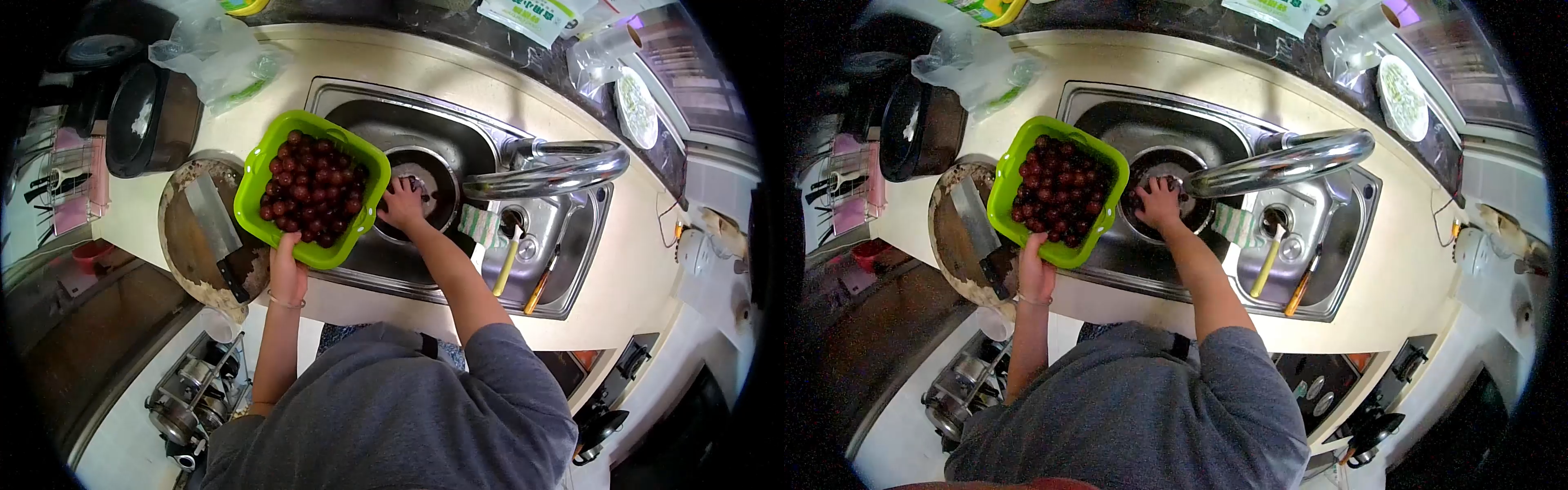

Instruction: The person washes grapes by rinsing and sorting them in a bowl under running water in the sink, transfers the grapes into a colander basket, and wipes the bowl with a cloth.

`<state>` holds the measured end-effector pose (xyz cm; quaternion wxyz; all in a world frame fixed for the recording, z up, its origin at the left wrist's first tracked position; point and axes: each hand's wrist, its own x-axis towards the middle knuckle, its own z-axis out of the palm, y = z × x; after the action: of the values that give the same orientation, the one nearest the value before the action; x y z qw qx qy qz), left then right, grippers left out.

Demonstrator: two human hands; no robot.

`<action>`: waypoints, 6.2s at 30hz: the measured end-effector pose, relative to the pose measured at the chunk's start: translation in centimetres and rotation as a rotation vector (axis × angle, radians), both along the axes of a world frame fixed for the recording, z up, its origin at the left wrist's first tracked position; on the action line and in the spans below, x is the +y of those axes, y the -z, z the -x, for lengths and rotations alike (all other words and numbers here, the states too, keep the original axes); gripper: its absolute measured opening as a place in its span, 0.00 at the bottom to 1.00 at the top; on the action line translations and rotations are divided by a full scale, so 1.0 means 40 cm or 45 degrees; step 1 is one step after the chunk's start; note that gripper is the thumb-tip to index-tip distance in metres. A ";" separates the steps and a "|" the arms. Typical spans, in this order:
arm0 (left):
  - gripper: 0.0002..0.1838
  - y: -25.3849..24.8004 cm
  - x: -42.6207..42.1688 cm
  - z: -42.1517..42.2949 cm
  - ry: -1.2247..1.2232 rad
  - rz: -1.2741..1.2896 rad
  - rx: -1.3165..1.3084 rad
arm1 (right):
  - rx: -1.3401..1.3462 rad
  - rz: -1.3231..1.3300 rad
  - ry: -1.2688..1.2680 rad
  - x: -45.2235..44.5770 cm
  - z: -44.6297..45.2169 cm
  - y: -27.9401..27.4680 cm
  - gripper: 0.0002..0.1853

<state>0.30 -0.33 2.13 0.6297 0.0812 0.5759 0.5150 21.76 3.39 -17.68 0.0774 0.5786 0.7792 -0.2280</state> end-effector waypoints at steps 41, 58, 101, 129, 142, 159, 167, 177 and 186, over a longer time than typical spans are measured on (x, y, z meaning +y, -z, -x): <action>0.23 0.080 -0.049 -0.070 0.218 -0.053 0.022 | 1.329 -0.256 0.316 -0.025 0.051 -0.577 0.13; 0.12 0.072 0.002 -0.048 0.103 0.136 -0.060 | 1.910 -0.325 1.073 0.055 -0.049 -0.369 0.08; 0.25 0.101 -0.015 0.001 0.200 0.084 0.119 | 1.195 -0.534 0.659 -0.029 -0.041 -0.377 0.12; 0.18 0.080 -0.019 0.044 0.147 0.004 -0.077 | 0.168 -0.044 0.994 0.005 -0.091 0.038 0.24; 0.25 0.059 -0.024 0.029 0.112 0.149 -0.018 | 0.127 -0.365 0.198 -0.040 0.013 0.190 0.20; 0.26 0.115 -0.024 0.045 0.198 0.081 -0.039 | 1.060 -0.499 0.849 -0.038 -0.070 -0.184 0.14; 0.28 0.118 -0.047 0.005 0.327 0.016 0.001 | 0.918 -0.491 0.494 -0.027 0.041 -0.590 0.16; 0.24 0.132 -0.078 0.009 0.284 0.065 -0.103 | 0.964 -0.575 0.431 -0.038 0.118 -0.587 0.16; 0.23 0.094 -0.040 0.040 0.202 0.110 -0.126 | 1.150 -0.340 0.759 -0.061 -0.091 -0.083 0.16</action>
<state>-1.30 -1.95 -1.62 0.6991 0.0737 0.5576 0.4415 25.40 0.95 -14.34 -0.4062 0.6235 0.5597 -0.3647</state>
